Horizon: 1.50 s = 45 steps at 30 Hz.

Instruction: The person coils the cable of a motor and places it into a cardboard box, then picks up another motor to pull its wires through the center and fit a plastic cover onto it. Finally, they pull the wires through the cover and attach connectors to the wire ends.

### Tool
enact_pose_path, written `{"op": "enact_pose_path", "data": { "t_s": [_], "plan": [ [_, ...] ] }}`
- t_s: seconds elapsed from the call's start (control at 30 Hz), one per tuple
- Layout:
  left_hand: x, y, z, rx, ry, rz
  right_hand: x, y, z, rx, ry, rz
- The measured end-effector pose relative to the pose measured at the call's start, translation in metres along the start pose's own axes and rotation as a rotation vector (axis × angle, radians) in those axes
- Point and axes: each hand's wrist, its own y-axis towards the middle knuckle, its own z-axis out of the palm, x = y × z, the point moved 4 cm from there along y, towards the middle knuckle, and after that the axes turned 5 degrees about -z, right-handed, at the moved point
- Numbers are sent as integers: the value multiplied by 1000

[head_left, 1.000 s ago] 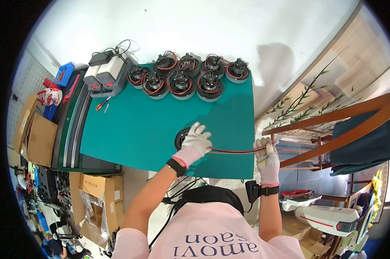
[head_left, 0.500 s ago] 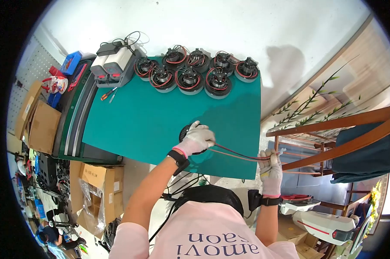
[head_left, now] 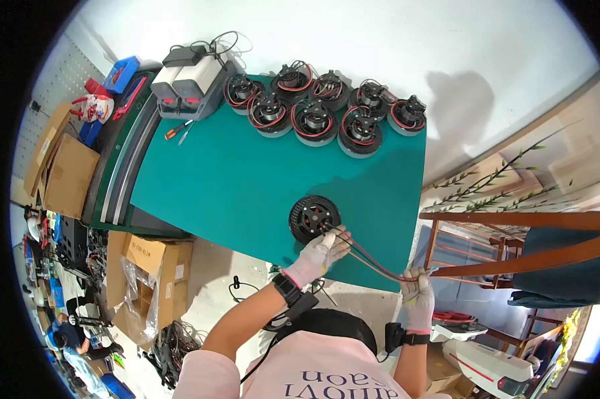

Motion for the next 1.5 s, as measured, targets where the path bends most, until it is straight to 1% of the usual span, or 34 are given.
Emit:
{"op": "enact_pose_path", "data": {
  "t_s": [0.03, 0.1, 0.13, 0.17, 0.23, 0.27, 0.33, 0.47, 0.53, 0.57, 0.63, 0.67, 0.73, 0.87, 0.93, 1.1, 1.17, 1.2, 1.27, 1.33, 1.43, 1.5],
  "plan": [
    [2, 0, 4, -7, -14, 0, -2, -2, -3, -3, -12, 10],
    [6, 1, 8, 46, -165, 62, -6, -7, -14, -137, -147, 42],
    [8, 1, 9, 55, -236, 102, -8, -8, -19, -169, -146, 56],
    [12, 4, 8, 45, -254, 105, -11, -7, -20, -170, -163, 67],
    [17, 10, 4, -51, -238, 190, -15, -8, -21, -213, -156, 89],
    [22, 14, 4, -58, -250, 190, -17, -7, -23, -200, -156, 101],
    [25, 19, 4, -47, -316, 304, -16, -6, -22, -191, -185, 109],
    [21, 15, 14, -91, -331, 320, -12, -3, -18, -198, -240, 92],
    [11, 5, 23, -266, -308, 260, -11, -1, -19, -225, -233, 94],
    [11, 6, 22, -270, -310, 261, -11, -1, -21, -256, -222, 92],
    [11, 7, 20, -290, -158, 240, -13, 1, -27, -242, -194, 88],
    [11, 8, 19, -290, -159, 238, -13, 2, -29, -228, -166, 80],
    [9, 10, 17, -330, -13, 241, -11, 2, -28, -224, -182, 71],
    [16, 17, 13, -367, 15, 269, -9, 1, -23, -233, -214, 58],
    [15, 17, 16, -416, 71, 289, -8, 0, -19, -248, -232, 44],
    [14, 18, 17, -423, -25, 326, -4, -1, -25, -238, -227, 44],
    [10, 17, 16, -411, -61, 341, -7, -2, -25, -160, -240, 72],
    [10, 18, 14, -399, -51, 319, -9, -3, -25, -159, -239, 75],
    [11, 18, 11, -386, -42, 298, -12, -3, -28, -215, -234, 71],
    [10, 18, 11, -359, -2, 331, -13, -4, -26, -228, -232, 65],
    [8, 17, 12, -393, 69, 323, -13, -6, -23, -267, -252, 62],
    [9, 20, 10, -382, 80, 339, -13, -6, -24, -294, -278, 63]
  ]
}}
